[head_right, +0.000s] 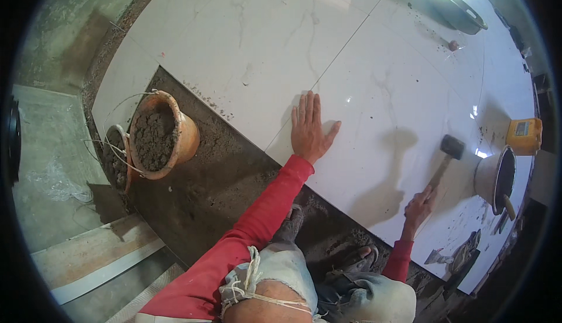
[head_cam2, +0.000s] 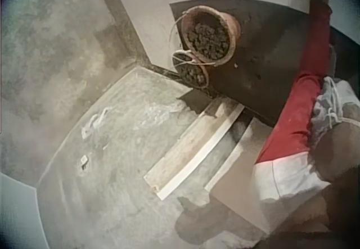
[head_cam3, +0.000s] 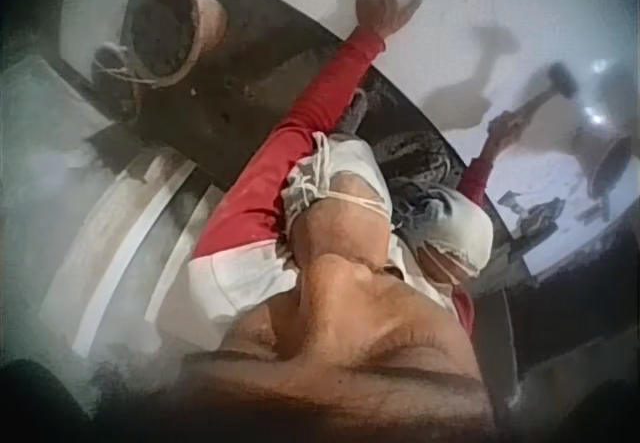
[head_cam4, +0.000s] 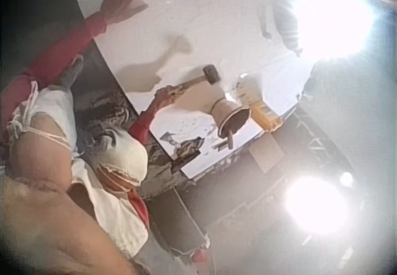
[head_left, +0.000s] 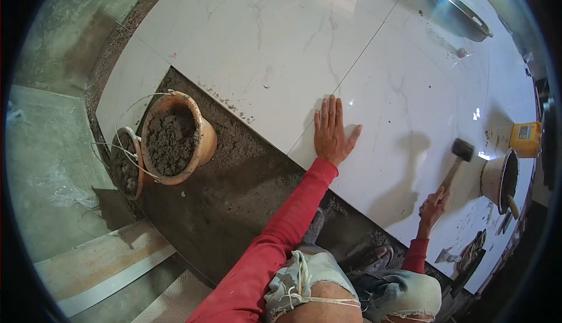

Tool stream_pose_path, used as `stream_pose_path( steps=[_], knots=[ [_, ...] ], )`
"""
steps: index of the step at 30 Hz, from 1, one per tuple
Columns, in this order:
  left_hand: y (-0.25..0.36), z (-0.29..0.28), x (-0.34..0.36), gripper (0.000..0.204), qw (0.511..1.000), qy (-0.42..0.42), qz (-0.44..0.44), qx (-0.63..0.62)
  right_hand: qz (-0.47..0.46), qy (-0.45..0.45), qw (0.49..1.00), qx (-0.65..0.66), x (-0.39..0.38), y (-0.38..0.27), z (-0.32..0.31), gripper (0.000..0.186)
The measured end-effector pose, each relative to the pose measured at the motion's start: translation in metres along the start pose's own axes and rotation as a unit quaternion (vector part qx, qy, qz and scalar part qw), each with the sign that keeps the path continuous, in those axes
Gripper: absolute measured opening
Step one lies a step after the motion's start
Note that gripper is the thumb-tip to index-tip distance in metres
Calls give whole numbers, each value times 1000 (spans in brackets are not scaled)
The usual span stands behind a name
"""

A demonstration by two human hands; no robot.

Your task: The person installs a floor tile by positioning it on a mortar bed, tapping it with a rubber mallet, wiping the tile surface with a rag, and using a scraper to clear excess mortar from the seams.

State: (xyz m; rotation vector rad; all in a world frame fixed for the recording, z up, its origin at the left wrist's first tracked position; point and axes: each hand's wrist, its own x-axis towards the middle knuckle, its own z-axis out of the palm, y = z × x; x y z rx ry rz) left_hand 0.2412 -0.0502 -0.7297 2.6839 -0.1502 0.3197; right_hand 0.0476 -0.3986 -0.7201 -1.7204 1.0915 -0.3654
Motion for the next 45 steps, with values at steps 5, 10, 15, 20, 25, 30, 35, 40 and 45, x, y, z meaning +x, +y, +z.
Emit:
stream_pose_path(
  steps=[5, 10, 15, 20, 25, 30, 35, 40, 45],
  knots=[
    [-21, -12, -14, 87, 1000, -1, 0, 17, 2, -53, 996, -73, -44, -53, 12, 48],
    [-26, -35, -45, 86, 1000, -8, -12, 12, -22, -127, 988, -84, -92, -88, 40, 47],
    [-18, -39, -56, 86, 1000, -13, -15, -18, -159, -93, 983, -23, -79, -68, 56, 28],
    [-12, -37, -55, 86, 999, -11, -31, -6, -252, -34, 951, -176, -61, -52, 71, 32],
    [-9, -40, -58, 89, 998, -38, -46, 20, -145, -89, 970, -174, -65, -78, 53, 30],
    [-10, -39, -61, 88, 999, -12, -32, 27, -262, -69, 934, -232, -79, -36, 58, 30],
    [-22, -43, -60, 90, 998, -20, -28, 58, -115, -73, 979, -154, -96, -46, 58, 29],
    [16, -33, -57, 91, 998, -36, -17, 55, -185, 12, 935, -303, -39, -21, 15, 35],
    [54, 6, -69, 92, 951, -159, 262, -34, -161, 11, 967, -197, -9, -79, 20, 30]
  ],
)
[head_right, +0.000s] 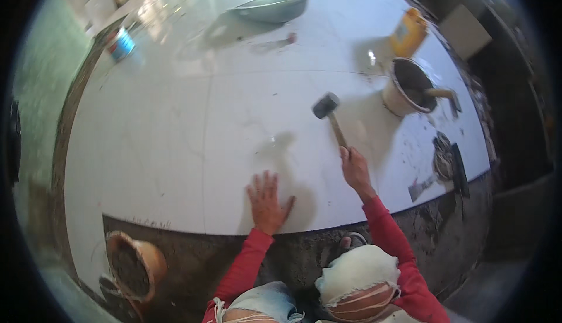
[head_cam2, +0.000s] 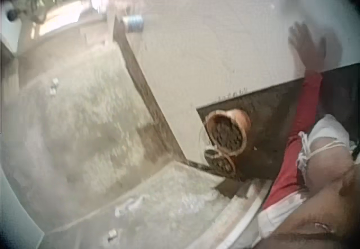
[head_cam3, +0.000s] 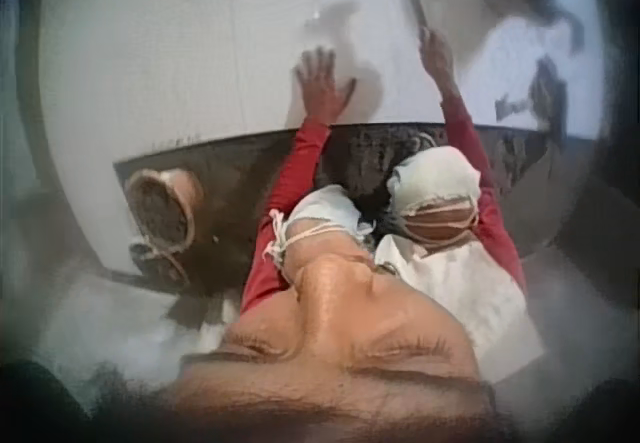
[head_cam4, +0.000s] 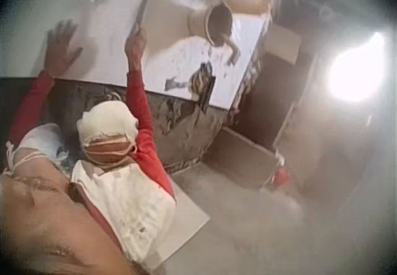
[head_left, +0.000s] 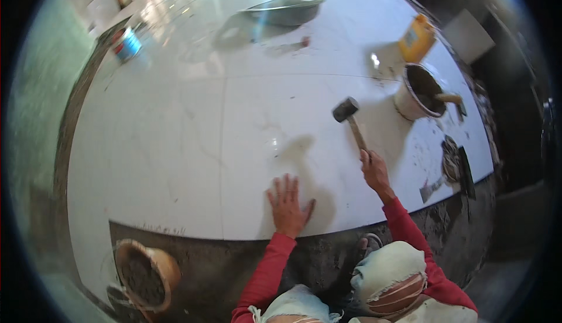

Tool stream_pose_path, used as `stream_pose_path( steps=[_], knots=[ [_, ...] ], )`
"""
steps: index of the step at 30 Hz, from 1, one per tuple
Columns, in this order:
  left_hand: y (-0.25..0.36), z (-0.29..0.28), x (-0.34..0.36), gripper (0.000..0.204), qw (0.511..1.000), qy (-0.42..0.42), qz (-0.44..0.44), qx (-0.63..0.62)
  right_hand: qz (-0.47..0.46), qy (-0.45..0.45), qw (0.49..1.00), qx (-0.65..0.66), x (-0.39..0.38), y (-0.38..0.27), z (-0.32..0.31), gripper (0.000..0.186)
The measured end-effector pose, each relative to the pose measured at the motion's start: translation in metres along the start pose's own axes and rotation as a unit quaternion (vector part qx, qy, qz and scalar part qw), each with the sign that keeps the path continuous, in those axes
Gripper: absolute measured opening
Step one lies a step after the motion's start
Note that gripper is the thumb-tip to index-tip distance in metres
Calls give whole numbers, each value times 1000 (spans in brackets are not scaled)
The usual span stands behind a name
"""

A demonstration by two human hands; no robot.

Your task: The person installs a floor tile by positioning it on a mortar bed, tapping it with a rubber mallet, wiping the tile surface with a rag, and using a scraper to clear excess mortar from the seams.

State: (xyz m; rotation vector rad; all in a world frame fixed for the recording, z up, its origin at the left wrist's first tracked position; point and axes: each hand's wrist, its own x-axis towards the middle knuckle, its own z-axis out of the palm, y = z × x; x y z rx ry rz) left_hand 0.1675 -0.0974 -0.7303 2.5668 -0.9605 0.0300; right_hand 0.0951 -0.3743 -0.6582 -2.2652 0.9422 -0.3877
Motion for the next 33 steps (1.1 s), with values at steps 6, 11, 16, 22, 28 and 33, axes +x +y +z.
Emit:
stream_pose_path(
  steps=[6, 11, 16, 22, 28, 33],
  knots=[
    [99, 18, 25, 96, 991, -41, 128, 21, -72, 139, 988, -13, 3, 9, -1, 21],
    [97, 16, 22, 100, 992, -69, 98, 37, -35, 74, 996, -37, 25, 17, -1, 31],
    [104, 20, 21, 104, 991, -71, 103, 45, -38, 112, 993, -10, 27, 48, 13, 34],
    [107, 19, 27, 109, 992, -71, 82, 71, 19, 67, 998, 7, 22, 29, -7, 34],
    [117, 18, 41, 109, 990, -93, 56, 91, 30, 14, 998, 49, 26, 45, -32, 34],
    [106, 27, 64, 110, 990, -72, 72, 99, 14, 52, 981, 186, 38, 28, -56, 34]
  ],
)
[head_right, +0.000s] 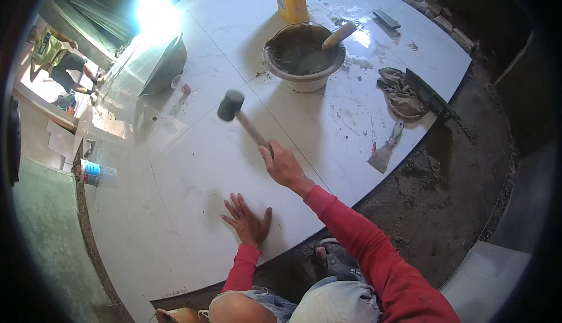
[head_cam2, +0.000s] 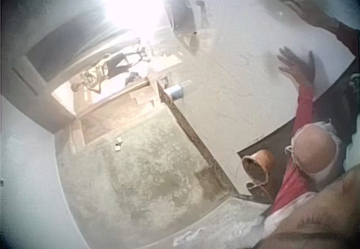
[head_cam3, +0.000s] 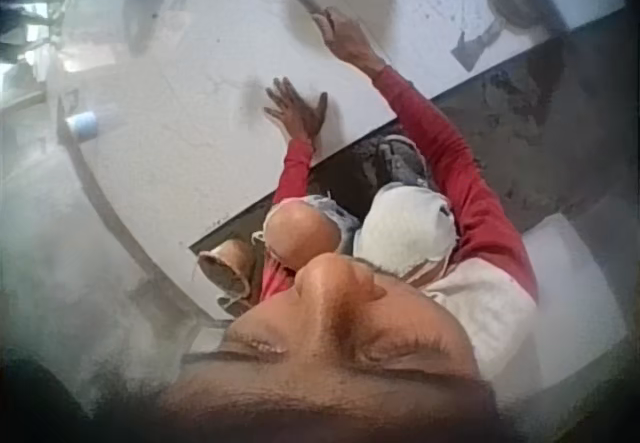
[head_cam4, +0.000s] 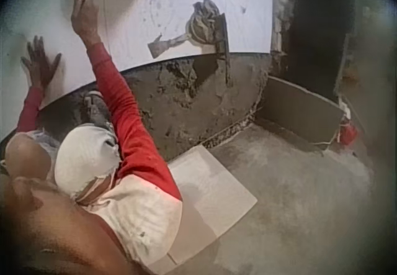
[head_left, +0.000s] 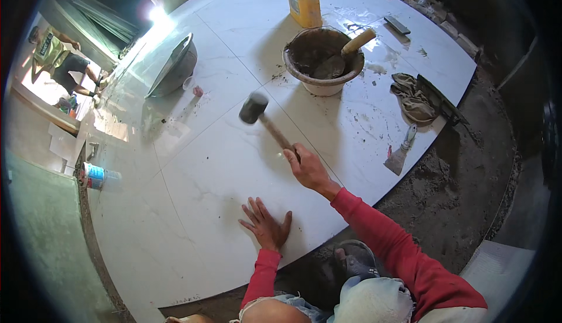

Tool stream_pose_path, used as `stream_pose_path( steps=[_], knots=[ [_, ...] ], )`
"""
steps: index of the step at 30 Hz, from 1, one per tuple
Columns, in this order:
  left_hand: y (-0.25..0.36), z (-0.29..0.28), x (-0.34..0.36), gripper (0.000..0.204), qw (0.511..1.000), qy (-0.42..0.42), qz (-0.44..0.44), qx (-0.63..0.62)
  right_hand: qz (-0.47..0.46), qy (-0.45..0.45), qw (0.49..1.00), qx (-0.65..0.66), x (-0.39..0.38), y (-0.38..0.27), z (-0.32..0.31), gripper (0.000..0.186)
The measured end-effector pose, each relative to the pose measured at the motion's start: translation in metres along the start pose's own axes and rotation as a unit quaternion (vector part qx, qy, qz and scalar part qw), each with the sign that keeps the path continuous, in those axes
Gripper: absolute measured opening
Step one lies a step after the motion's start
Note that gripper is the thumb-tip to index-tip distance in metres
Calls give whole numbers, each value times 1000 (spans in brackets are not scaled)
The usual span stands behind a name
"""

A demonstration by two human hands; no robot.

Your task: The person installs a floor tile by positioning it on a mortar bed, tapping it with a rubber mallet, wiping the tile surface with a rag, and using a scraper to clear excess mortar from the seams.

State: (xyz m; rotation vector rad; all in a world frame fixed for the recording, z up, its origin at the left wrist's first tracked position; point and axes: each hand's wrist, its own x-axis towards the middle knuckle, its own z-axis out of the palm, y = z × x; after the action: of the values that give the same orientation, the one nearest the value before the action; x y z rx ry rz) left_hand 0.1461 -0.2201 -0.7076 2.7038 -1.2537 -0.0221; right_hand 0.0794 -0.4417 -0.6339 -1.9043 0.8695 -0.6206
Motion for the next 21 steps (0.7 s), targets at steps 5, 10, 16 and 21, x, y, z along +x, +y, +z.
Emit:
stream_pose_path(
  steps=[5, 10, 16, 21],
  knots=[
    [11, -13, -8, 115, 996, -47, 79, 20, 115, 117, 986, 31, 22, 18, 26, 35],
    [69, -8, -25, 125, 949, -160, 271, -19, 39, -11, 998, -56, 57, 72, 31, 37],
    [67, 10, -34, 111, 943, -124, 306, -33, 91, 39, 994, 54, 43, 14, 38, 36],
    [79, 12, -39, 101, 941, -133, 306, -61, 156, 119, 979, 49, 62, 38, 45, 36]
  ],
)
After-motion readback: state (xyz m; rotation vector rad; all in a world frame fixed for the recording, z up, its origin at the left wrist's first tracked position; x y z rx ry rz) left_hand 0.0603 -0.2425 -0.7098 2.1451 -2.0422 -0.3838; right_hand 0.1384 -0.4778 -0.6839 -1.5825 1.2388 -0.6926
